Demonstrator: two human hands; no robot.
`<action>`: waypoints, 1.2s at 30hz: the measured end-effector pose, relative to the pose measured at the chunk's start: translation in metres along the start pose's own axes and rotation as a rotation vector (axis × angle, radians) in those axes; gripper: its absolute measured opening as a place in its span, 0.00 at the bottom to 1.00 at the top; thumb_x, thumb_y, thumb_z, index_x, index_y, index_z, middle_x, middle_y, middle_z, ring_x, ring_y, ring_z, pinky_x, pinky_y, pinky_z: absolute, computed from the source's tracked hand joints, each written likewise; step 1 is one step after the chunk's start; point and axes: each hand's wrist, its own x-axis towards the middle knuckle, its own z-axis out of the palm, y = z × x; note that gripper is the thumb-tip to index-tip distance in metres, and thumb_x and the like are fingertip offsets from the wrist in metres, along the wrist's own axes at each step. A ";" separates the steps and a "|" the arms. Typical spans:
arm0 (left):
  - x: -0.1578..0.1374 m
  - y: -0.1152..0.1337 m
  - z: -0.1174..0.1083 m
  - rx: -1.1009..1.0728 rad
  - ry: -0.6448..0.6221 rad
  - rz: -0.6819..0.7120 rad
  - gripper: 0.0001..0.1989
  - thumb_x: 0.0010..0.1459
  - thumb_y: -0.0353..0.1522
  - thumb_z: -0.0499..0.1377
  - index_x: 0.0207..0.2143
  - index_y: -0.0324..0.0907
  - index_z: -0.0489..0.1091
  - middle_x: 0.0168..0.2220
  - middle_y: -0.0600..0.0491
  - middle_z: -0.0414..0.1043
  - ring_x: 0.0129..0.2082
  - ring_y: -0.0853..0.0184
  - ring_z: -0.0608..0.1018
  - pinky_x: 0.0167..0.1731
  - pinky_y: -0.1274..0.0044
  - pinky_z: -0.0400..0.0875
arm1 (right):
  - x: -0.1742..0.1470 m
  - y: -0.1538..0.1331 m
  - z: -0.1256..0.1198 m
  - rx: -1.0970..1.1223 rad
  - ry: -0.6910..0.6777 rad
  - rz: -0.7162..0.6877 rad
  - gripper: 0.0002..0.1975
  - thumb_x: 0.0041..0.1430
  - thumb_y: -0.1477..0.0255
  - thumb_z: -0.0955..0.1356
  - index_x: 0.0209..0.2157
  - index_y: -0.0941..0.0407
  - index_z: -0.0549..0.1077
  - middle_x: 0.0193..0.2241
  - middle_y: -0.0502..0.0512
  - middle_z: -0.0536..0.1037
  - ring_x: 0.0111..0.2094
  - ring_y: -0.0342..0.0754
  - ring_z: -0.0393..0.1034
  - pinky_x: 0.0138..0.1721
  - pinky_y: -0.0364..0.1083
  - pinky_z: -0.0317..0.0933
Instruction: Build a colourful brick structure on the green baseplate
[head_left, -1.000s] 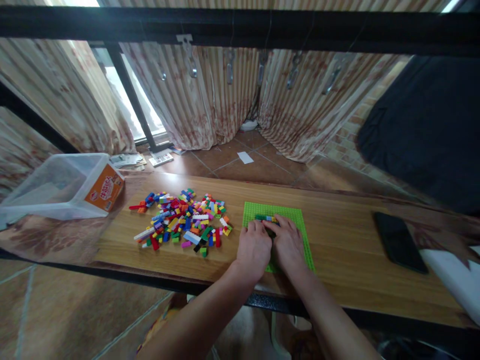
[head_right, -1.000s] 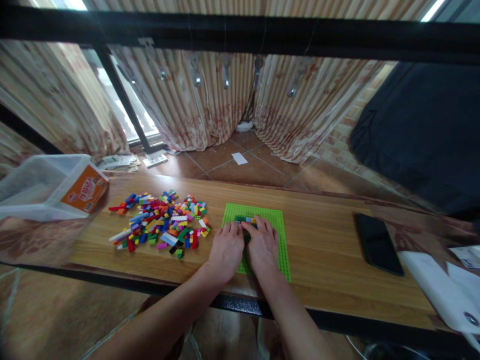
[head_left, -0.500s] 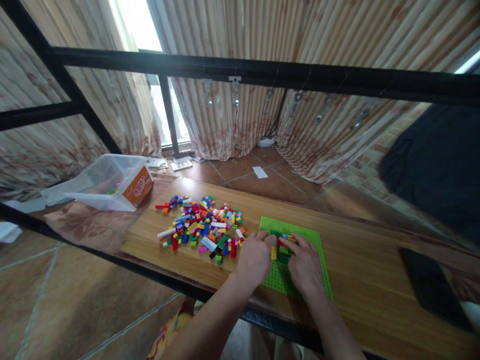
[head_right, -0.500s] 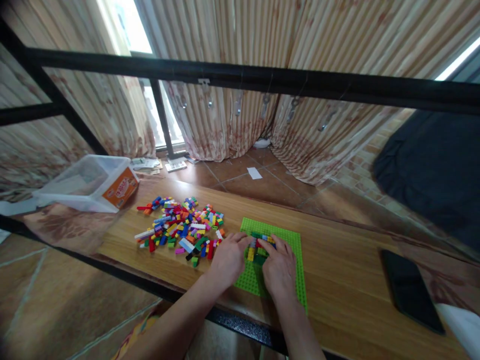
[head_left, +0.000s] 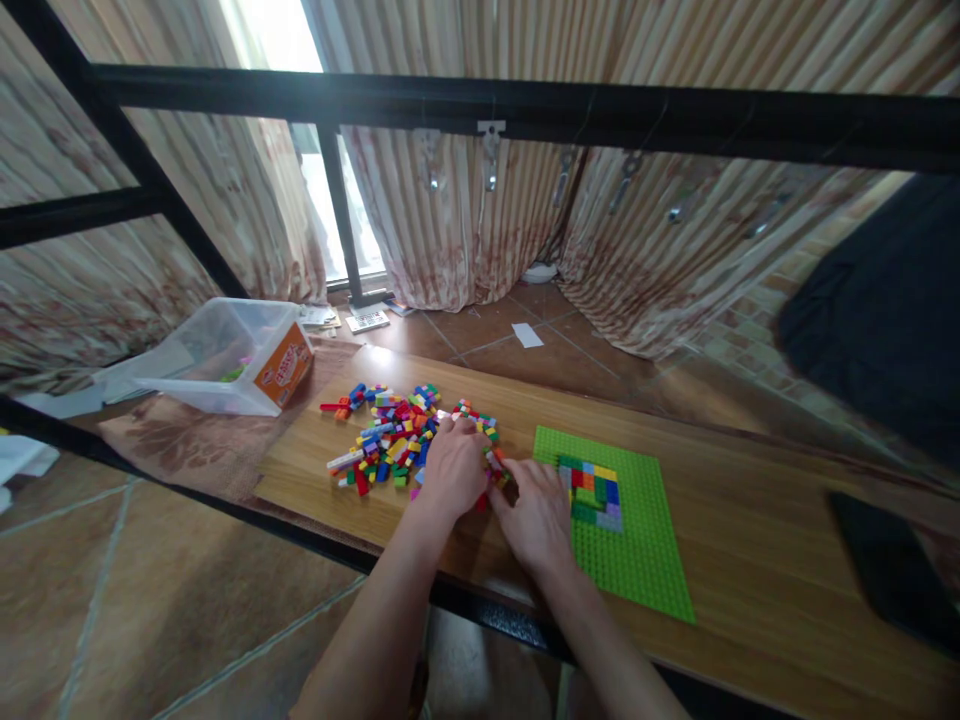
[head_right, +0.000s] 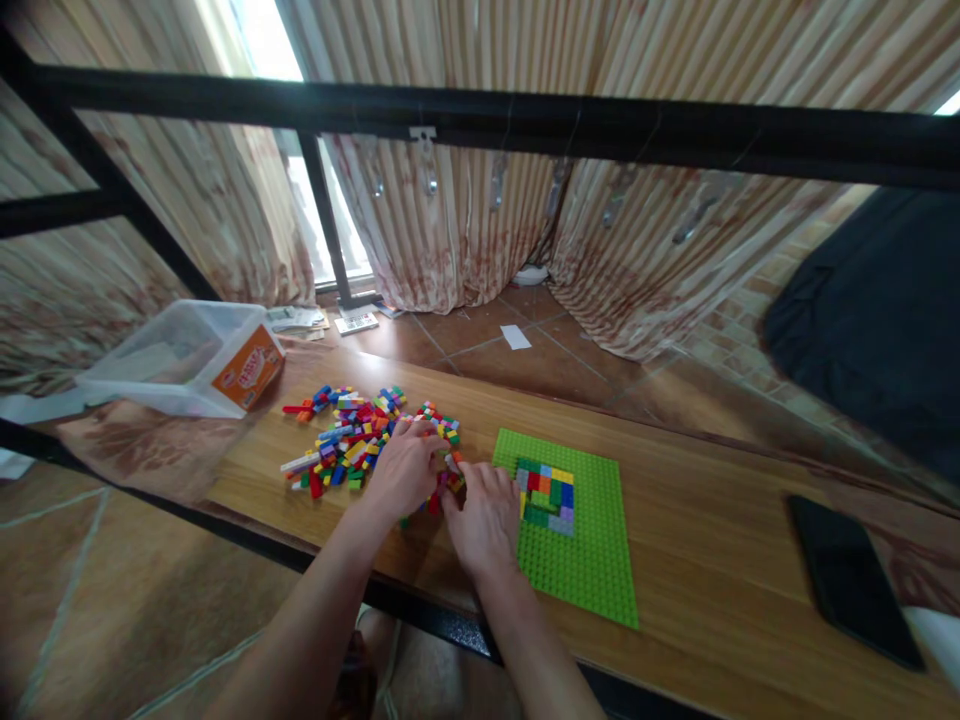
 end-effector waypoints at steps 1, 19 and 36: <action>0.000 0.001 0.001 0.011 -0.004 -0.005 0.12 0.51 0.25 0.57 0.34 0.43 0.78 0.43 0.45 0.73 0.46 0.57 0.71 0.49 0.66 0.65 | 0.002 -0.001 0.002 -0.008 -0.007 0.016 0.13 0.59 0.68 0.68 0.45 0.56 0.75 0.38 0.58 0.78 0.42 0.56 0.67 0.45 0.52 0.57; -0.003 -0.011 -0.012 -0.079 0.058 0.040 0.07 0.55 0.26 0.57 0.31 0.43 0.74 0.50 0.47 0.70 0.49 0.57 0.70 0.49 0.66 0.65 | 0.005 0.001 0.000 0.349 0.037 0.043 0.10 0.60 0.77 0.63 0.39 0.56 0.75 0.38 0.57 0.78 0.39 0.50 0.72 0.43 0.49 0.65; 0.003 0.017 -0.009 -0.680 -0.224 0.097 0.10 0.62 0.32 0.51 0.34 0.40 0.72 0.28 0.54 0.72 0.29 0.69 0.72 0.30 0.78 0.63 | -0.001 0.027 -0.038 0.423 0.094 0.010 0.10 0.64 0.70 0.64 0.42 0.53 0.76 0.39 0.55 0.80 0.41 0.48 0.74 0.45 0.48 0.66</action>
